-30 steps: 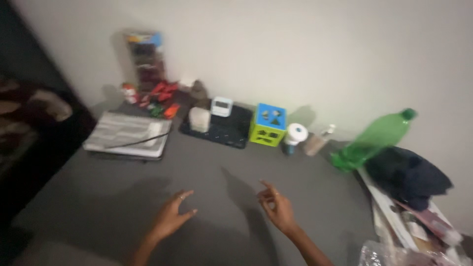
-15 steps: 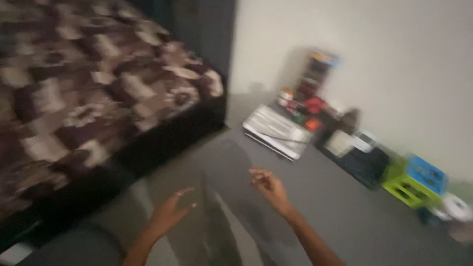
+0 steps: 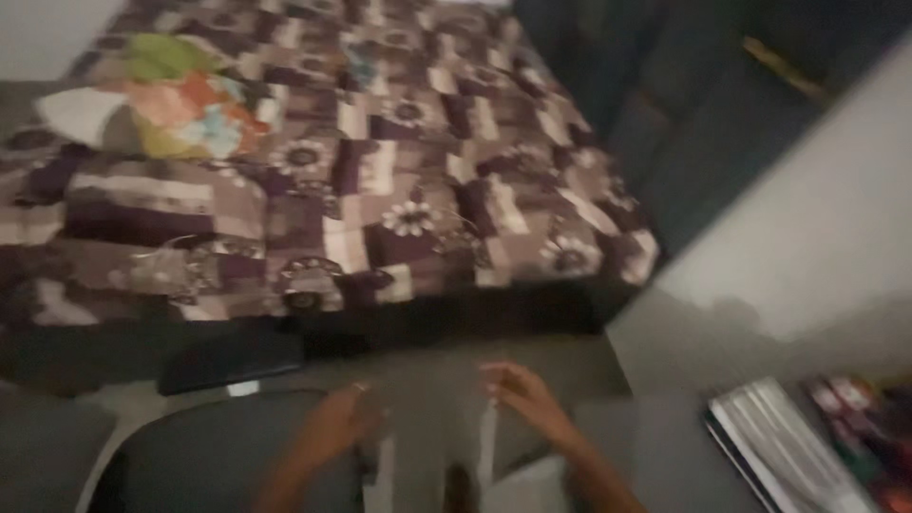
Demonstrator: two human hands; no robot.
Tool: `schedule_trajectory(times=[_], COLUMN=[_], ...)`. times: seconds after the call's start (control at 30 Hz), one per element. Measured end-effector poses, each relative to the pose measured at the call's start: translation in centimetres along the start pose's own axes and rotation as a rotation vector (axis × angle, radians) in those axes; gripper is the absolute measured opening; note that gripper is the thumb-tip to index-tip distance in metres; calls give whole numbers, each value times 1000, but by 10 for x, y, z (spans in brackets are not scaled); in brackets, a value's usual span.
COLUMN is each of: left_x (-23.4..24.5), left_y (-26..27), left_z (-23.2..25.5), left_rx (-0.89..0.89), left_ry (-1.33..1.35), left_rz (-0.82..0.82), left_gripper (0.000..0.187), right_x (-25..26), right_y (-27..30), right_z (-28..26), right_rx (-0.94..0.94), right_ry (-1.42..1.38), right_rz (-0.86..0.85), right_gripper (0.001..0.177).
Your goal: The person moves around a bedroom, briefly handling a bag and a belt on a desk, then moves to a bed to fold a pile of clothes. They fold a light-colored garment and then a green garment, placing them on the bed.
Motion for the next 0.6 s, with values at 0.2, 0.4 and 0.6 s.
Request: schedule_trajectory(times=[0.2, 0.4, 0.6], left_x=[62, 121, 183], left_y=[-20, -24, -23], left_z=[3, -20, -95], left_rx=[-185, -3, -70], left_ry=[96, 113, 0], left_rz=[213, 414, 608], left_gripper=[57, 55, 42], right_x=[32, 23, -22], right_y=[-131, -238, -373], right_z=[-13, -63, -107], right_rx=[87, -153, -47], right_ry=[-47, 48, 184], right_rz=[-220, -296, -524], right_gripper=[45, 42, 39])
Point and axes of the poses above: each hand's wrist, its own y-axis away from the middle knuckle, its own x-axis out of the back of the hand, z = x × y, the point moved 7 cm from there along -y, towards the middle knuckle, and after that the axes turned 13 degrees about -z, right-handed, at the moved point
